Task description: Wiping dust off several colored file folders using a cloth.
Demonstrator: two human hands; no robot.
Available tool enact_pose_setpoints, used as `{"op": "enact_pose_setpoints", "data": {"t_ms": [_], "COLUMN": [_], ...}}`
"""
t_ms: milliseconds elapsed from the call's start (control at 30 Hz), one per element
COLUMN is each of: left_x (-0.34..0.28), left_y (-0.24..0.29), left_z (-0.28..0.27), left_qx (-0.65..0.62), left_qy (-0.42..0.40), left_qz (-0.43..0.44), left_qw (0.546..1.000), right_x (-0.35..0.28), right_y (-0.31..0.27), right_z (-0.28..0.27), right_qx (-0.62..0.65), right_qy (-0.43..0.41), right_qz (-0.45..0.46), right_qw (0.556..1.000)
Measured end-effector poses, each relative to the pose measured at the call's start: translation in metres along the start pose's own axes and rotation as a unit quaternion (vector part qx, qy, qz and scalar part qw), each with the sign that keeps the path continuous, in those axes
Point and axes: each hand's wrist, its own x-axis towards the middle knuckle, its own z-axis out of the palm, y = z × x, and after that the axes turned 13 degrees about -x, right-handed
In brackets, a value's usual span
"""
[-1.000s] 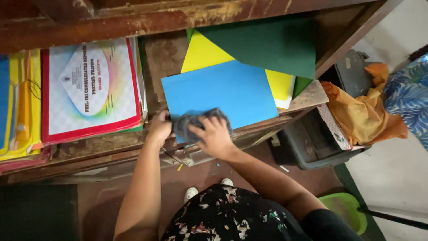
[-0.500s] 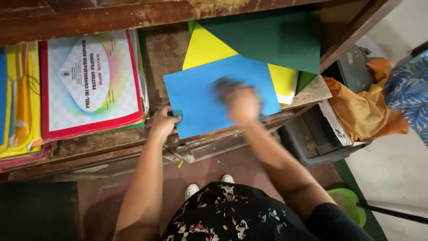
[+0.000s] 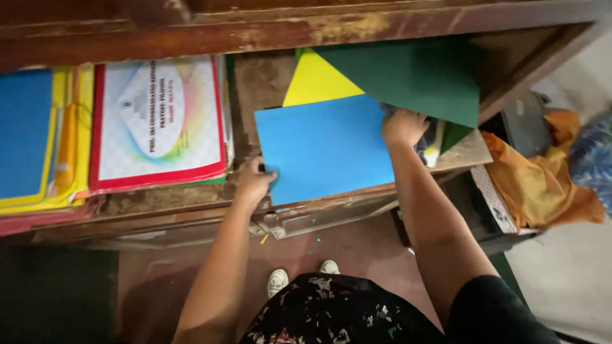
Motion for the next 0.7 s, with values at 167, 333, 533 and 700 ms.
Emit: {"op": "enact_pose_setpoints", "data": {"t_ms": [167,333,533,700], "left_x": [0.009,0.010,-0.017,-0.006], "left_y": [-0.012,-0.015,0.018,-0.006], "left_z": [0.005,0.000,-0.009,-0.002], "left_qx": [-0.046,-0.022,-0.022,-0.172], "left_qy": [-0.017,-0.016,-0.025,-0.002], "left_qz": [-0.013,-0.023,-0.029,-0.095], "left_qw": [0.999,0.999,0.999,0.981], "right_x": [-0.028,-0.124,-0.119,-0.115], "right_y": [-0.112,-0.204,-0.166,-0.140], "right_z": [-0.034,-0.085,-0.082,-0.087], "right_qx": [-0.006,0.157,0.294,0.188], "right_qy": [0.016,0.189,0.043,0.061], "right_qz": [-0.128,-0.305,-0.411,-0.295], "right_qw": [0.992,0.920,0.862,0.935]}}
